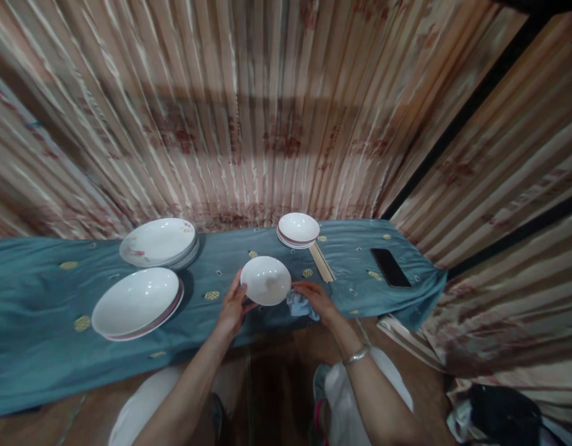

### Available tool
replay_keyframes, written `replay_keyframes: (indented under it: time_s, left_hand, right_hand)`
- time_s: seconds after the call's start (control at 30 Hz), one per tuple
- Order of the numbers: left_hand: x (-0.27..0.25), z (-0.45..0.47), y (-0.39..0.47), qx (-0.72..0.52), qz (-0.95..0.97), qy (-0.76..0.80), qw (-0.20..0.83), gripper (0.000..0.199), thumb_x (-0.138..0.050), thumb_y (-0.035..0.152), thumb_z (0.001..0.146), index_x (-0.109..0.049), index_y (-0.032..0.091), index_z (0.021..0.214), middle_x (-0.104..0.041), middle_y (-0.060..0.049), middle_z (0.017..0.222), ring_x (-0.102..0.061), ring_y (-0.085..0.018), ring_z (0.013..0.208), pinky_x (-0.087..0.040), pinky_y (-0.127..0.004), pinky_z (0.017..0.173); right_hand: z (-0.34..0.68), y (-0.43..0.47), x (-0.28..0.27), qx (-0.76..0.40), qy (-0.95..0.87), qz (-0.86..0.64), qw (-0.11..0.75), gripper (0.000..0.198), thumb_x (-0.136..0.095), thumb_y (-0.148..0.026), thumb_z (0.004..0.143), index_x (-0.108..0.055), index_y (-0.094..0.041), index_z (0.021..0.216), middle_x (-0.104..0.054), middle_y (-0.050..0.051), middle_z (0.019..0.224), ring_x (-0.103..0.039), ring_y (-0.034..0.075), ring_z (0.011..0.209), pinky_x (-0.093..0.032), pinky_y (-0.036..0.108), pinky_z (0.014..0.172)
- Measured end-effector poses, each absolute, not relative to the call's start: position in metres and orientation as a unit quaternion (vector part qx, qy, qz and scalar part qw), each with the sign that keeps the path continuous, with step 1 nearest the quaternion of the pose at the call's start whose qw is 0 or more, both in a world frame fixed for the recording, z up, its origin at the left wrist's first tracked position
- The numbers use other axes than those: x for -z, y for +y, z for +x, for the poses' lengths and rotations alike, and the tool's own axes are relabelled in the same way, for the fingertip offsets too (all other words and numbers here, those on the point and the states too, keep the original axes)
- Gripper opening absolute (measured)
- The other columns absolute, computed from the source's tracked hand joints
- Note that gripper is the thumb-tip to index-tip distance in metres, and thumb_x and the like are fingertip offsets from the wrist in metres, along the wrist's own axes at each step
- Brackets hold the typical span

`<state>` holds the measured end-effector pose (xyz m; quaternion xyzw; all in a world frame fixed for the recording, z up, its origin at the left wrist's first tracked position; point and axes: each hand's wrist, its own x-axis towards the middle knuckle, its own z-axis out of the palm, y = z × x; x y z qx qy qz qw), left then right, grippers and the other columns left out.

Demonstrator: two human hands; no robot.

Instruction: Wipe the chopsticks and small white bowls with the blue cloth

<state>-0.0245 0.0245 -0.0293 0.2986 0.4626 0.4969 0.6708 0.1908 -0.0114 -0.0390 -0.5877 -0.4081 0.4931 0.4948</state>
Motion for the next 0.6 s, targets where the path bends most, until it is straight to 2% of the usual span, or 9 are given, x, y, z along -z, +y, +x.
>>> replay_keyframes:
  time_s: [0.17, 0.3, 0.4, 0.47, 0.6]
  left_hand:
    - [0.032, -0.025, 0.022, -0.482, 0.316, 0.469, 0.669, 0.067, -0.072, 0.035, 0.073, -0.052, 0.028, 0.136, -0.064, -0.008, 0.121, -0.065, -0.023, 0.097, -0.059, -0.033, 0.069]
    - [0.032, -0.024, 0.021, -0.476, 0.337, 0.464, 0.667, 0.072, -0.075, 0.037, 0.071, -0.050, 0.027, 0.138, -0.065, -0.009, 0.119, -0.063, -0.026, 0.104, -0.059, -0.034, 0.071]
    - [0.030, -0.021, 0.021, -0.472, 0.341, 0.473, 0.661, 0.073, -0.075, 0.037, 0.071, -0.050, 0.025, 0.138, -0.065, -0.011, 0.120, -0.060, -0.028, 0.110, -0.059, -0.034, 0.072]
    - [0.029, -0.018, 0.022, -0.473, 0.344, 0.480, 0.655, 0.066, -0.075, 0.037, 0.071, -0.056, 0.023, 0.132, -0.064, -0.011, 0.123, -0.058, -0.031, 0.115, -0.059, -0.035, 0.074]
    - [0.027, -0.013, 0.023, -0.473, 0.349, 0.484, 0.648, 0.050, -0.073, 0.038, 0.072, -0.066, 0.019, 0.117, -0.063, -0.012, 0.128, -0.054, -0.034, 0.120, -0.059, -0.038, 0.076]
  right_hand:
    - [0.203, -0.014, 0.035, -0.325, -0.485, -0.661, 0.472, 0.031, -0.057, -0.039, 0.074, -0.073, -0.019, 0.091, -0.068, 0.000, 0.069, -0.054, 0.013, 0.058, -0.042, 0.024, 0.056]
    - [0.195, -0.016, 0.024, -0.189, -0.530, -0.689, 0.455, 0.038, -0.047, -0.042, 0.086, -0.067, -0.017, 0.106, -0.069, 0.003, 0.074, -0.059, 0.016, 0.061, -0.047, 0.028, 0.063]
    - [0.180, -0.008, 0.017, -0.120, -0.588, -0.671, 0.435, 0.037, -0.044, -0.038, 0.091, -0.061, -0.018, 0.117, -0.071, 0.008, 0.098, -0.066, 0.021, 0.085, -0.051, 0.033, 0.078]
    - [0.170, 0.000, 0.015, -0.076, -0.645, -0.644, 0.404, 0.036, -0.044, -0.034, 0.093, -0.058, -0.017, 0.121, -0.068, 0.012, 0.112, -0.063, 0.023, 0.101, -0.049, 0.037, 0.090]
    - [0.161, 0.015, 0.021, -0.046, -0.762, -0.585, 0.275, 0.037, -0.052, -0.028, 0.091, -0.057, -0.015, 0.125, -0.061, 0.016, 0.123, -0.055, 0.025, 0.115, -0.044, 0.042, 0.101]
